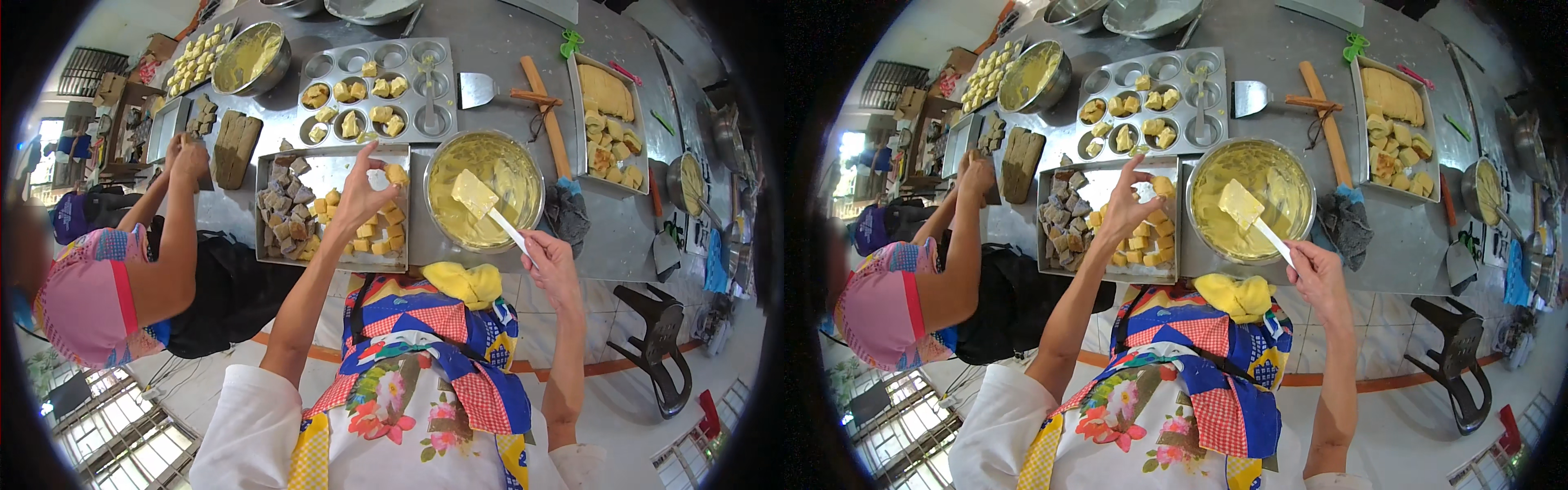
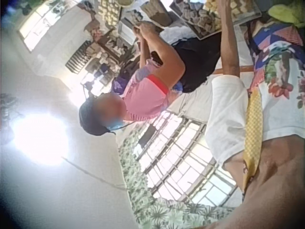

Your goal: The person picks up pieces of dough from a tray and places them into a muffin tin, then uses a spatula to scoop a yellow mixture from a bowl and add it onto each piece of dough.

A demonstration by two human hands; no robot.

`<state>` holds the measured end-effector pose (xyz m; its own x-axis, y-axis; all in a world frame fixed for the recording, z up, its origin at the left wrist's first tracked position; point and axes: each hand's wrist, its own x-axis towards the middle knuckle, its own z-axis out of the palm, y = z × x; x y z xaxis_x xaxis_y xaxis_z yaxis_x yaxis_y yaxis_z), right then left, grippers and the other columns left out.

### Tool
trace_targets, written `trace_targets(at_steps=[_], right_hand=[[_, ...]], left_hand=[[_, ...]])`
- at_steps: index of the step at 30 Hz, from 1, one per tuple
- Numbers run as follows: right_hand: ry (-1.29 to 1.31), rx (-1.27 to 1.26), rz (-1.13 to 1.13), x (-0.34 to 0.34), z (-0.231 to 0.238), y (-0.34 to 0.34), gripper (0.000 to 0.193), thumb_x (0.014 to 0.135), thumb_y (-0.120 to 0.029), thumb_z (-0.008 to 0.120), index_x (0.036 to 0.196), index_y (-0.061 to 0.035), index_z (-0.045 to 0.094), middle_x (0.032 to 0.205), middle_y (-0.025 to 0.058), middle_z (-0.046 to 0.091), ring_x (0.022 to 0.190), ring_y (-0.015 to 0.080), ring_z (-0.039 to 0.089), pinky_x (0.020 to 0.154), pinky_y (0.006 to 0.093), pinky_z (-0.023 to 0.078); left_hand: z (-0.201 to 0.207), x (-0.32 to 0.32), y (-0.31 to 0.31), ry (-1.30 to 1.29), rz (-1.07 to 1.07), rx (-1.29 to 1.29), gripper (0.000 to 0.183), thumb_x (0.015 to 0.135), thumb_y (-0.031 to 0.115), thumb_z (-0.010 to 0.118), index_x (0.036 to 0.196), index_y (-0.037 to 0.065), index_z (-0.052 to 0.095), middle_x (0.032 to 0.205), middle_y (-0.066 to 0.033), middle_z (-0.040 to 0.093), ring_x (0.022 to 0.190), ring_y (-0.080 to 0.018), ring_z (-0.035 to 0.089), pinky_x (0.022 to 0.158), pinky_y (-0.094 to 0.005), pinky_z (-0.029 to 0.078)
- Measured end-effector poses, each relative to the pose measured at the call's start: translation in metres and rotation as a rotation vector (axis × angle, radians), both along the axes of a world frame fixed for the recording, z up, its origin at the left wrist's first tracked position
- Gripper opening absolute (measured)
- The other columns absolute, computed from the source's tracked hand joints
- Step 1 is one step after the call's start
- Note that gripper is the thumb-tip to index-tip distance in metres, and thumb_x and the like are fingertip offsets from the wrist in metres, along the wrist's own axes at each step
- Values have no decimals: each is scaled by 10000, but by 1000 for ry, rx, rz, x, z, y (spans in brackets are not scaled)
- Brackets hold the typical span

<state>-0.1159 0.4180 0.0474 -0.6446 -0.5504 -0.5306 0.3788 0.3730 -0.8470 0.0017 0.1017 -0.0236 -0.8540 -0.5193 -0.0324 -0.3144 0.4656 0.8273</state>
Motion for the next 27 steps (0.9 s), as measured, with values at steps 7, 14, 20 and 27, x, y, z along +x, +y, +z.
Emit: trace_targets(at_steps=[7,14,20,27], right_hand=[[802,202,188,-4,-6,-35,188,870,-91,522,978,23,626,675,243,562,604,389,546,552,365,432],[485,42,259,8,-5,-31,199,881,-104,535,1009,13,635,612,122,570,461,179,500,477,299,400],[-211,-86,7,5,18,2,241,925,-146,512,1111,-35,619,642,-46,501,468,-9,321,402,155,214],[15,-89,-92,23,42,26,233,926,-115,507,1106,-26,626,656,-27,506,503,18,355,439,178,264]], left_hand=[[34,4,10,86,0,11,833,673,145,724,1389,82,304,1059,-96,604,1039,-193,549,866,-361,405],[54,7,30,171,-31,3,826,686,130,712,1398,99,295,1091,-89,601,1059,-181,532,864,-338,397],[56,7,41,180,-69,59,858,685,141,717,1410,82,263,1081,-105,583,1060,-219,532,929,-391,394],[59,-11,52,171,-168,48,868,686,144,716,1409,58,243,1050,-127,578,1050,-250,539,939,-400,393]])
